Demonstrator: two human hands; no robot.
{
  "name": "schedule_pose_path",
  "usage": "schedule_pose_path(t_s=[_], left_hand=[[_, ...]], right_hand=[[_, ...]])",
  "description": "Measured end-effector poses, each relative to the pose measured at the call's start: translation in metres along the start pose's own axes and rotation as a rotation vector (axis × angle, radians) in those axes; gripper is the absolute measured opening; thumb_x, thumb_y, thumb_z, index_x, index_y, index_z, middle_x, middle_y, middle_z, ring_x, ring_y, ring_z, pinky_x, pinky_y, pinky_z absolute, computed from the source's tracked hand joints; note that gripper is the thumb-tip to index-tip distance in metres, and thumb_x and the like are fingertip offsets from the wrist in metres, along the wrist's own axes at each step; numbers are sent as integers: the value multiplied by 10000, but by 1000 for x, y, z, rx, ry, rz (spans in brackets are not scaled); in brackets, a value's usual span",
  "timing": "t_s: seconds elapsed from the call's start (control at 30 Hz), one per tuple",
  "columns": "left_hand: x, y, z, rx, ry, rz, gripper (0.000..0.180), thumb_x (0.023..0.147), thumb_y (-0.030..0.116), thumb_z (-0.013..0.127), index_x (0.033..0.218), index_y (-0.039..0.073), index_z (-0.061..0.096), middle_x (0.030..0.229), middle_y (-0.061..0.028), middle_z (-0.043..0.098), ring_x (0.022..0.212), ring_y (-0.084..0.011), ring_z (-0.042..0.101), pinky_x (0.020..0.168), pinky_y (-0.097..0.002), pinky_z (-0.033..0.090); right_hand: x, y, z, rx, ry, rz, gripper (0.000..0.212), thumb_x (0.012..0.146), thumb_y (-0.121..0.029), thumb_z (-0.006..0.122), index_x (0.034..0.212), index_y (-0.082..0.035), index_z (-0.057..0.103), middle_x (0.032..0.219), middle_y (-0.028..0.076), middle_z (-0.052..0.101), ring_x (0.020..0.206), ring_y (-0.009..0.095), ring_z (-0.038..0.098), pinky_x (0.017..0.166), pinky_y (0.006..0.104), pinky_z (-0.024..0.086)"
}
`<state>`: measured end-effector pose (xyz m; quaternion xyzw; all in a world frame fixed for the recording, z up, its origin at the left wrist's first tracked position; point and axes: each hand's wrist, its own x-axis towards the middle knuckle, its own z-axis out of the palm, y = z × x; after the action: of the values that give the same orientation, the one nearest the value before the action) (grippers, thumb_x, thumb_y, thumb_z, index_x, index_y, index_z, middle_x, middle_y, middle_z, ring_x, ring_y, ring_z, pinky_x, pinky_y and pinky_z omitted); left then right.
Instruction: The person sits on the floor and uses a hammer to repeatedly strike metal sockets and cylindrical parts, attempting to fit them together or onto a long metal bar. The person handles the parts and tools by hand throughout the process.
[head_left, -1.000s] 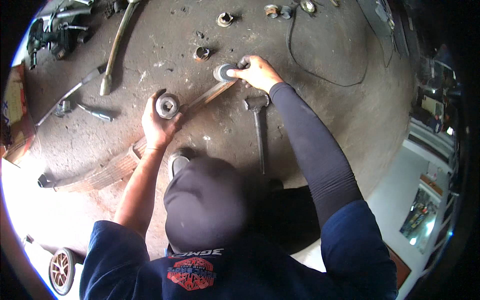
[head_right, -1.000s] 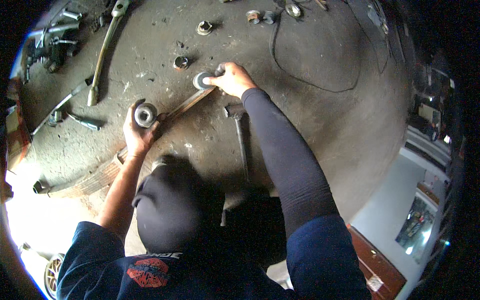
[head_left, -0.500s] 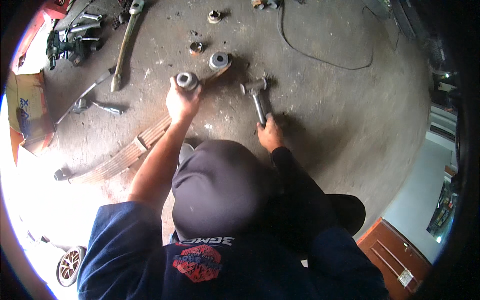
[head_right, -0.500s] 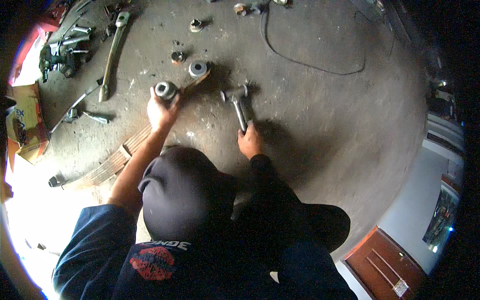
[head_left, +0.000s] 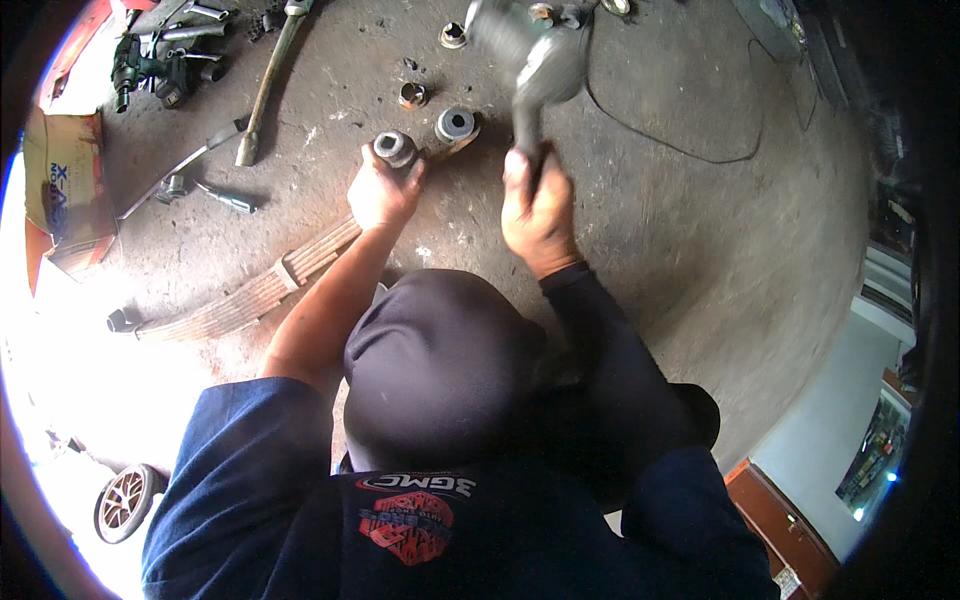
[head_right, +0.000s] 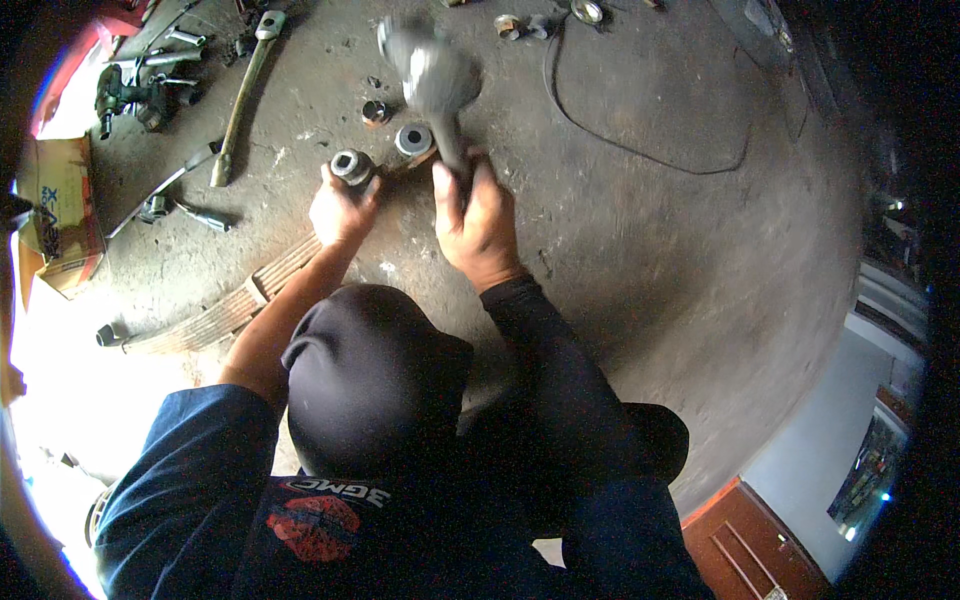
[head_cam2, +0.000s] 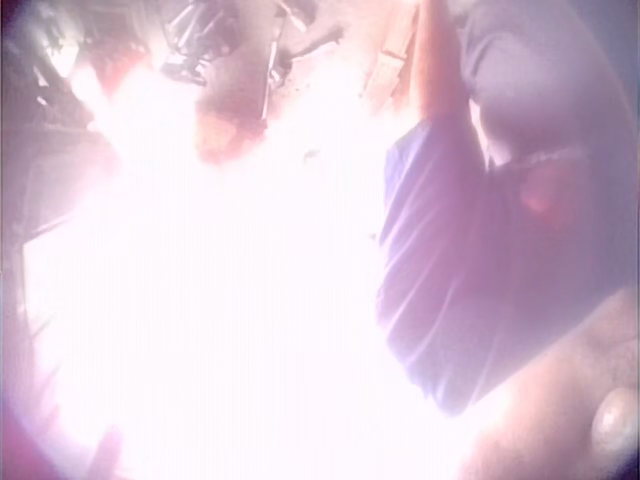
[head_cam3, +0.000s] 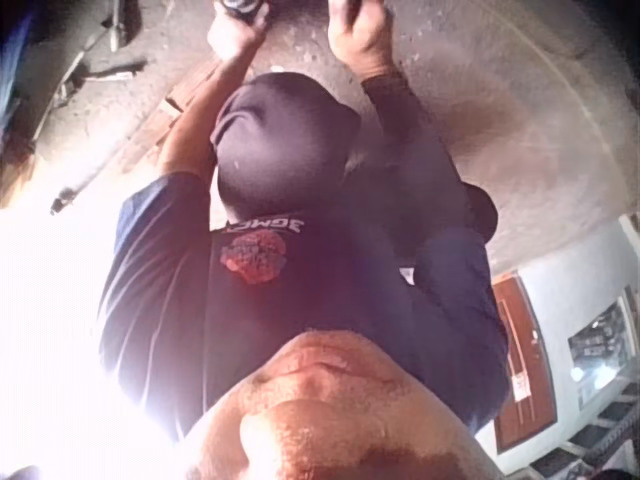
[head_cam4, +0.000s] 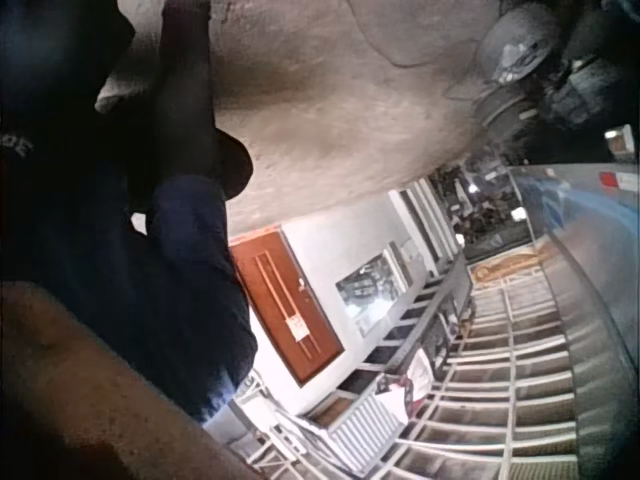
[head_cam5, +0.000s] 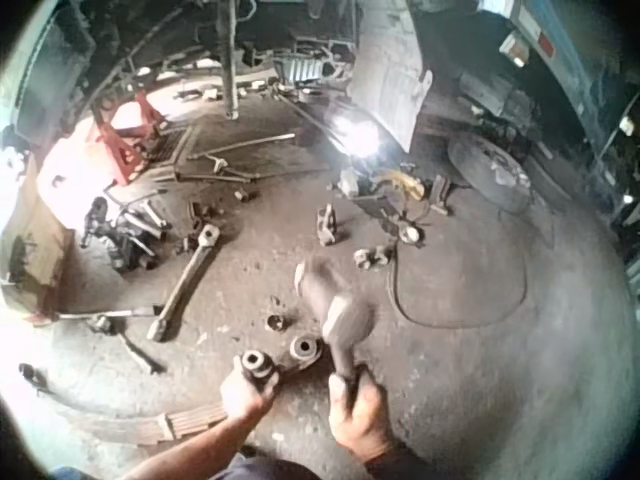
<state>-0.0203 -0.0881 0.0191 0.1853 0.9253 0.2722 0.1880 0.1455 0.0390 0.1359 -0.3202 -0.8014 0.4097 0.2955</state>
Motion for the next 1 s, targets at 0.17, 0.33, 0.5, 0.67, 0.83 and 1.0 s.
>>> schedule_pose_path(t_s=[0.17, 0.33, 0.5, 0.67, 0.83, 1.0], left_hand=[[5, -3, 0, 4, -16, 44, 732, 857, 522, 868, 1302, 57, 519, 1124, -254, 773, 1091, -460, 748, 946, -518, 586], [15, -2, 4, -35, -49, -7, 739, 863, 499, 871, 1343, 60, 521, 1136, -255, 776, 1105, -456, 751, 960, -510, 591], [32, 10, 1, -470, -114, 254, 627, 877, 250, 922, 1335, 64, 536, 1169, -195, 795, 1128, -369, 781, 967, -452, 604], [52, 47, 18, -230, -85, 609, 685, 851, 432, 933, 1255, 25, 559, 1152, -217, 767, 1076, -447, 760, 932, -488, 610], [59, 59, 39, -105, -132, 522, 687, 830, 447, 938, 1236, 37, 565, 1140, -243, 767, 1083, -491, 741, 921, -532, 602], [62, 51, 43, -75, -181, 441, 746, 788, 371, 962, 1321, 88, 524, 1197, -243, 752, 1160, -467, 717, 969, -545, 587]], right_hand=[[-33, 50, 30, -407, -232, 451, 542, 1115, -522, 571, 1050, 8, 660, 868, 317, 714, 854, 547, 705, 704, 592, 533], [-38, 65, 22, -322, -169, 526, 558, 1126, -522, 565, 980, 4, 679, 858, 264, 711, 825, 483, 702, 732, 512, 531], [-68, 80, 13, -362, -48, 684, 580, 1116, -543, 558, 998, 9, 694, 906, 284, 733, 887, 516, 714, 781, 555, 541], [-111, 109, 12, -401, -97, 845, 610, 1098, -548, 579, 1035, 43, 716, 994, 324, 754, 971, 525, 733, 832, 558, 573], [-113, 104, -1, -300, -180, 852, 633, 1126, -551, 541, 1004, 50, 699, 860, 271, 724, 856, 467, 732, 781, 536, 550], [-61, 47, -19, -183, -111, 696, 560, 1148, -488, 560, 964, 24, 690, 746, 184, 662, 672, 341, 648, 666, 467, 500]])
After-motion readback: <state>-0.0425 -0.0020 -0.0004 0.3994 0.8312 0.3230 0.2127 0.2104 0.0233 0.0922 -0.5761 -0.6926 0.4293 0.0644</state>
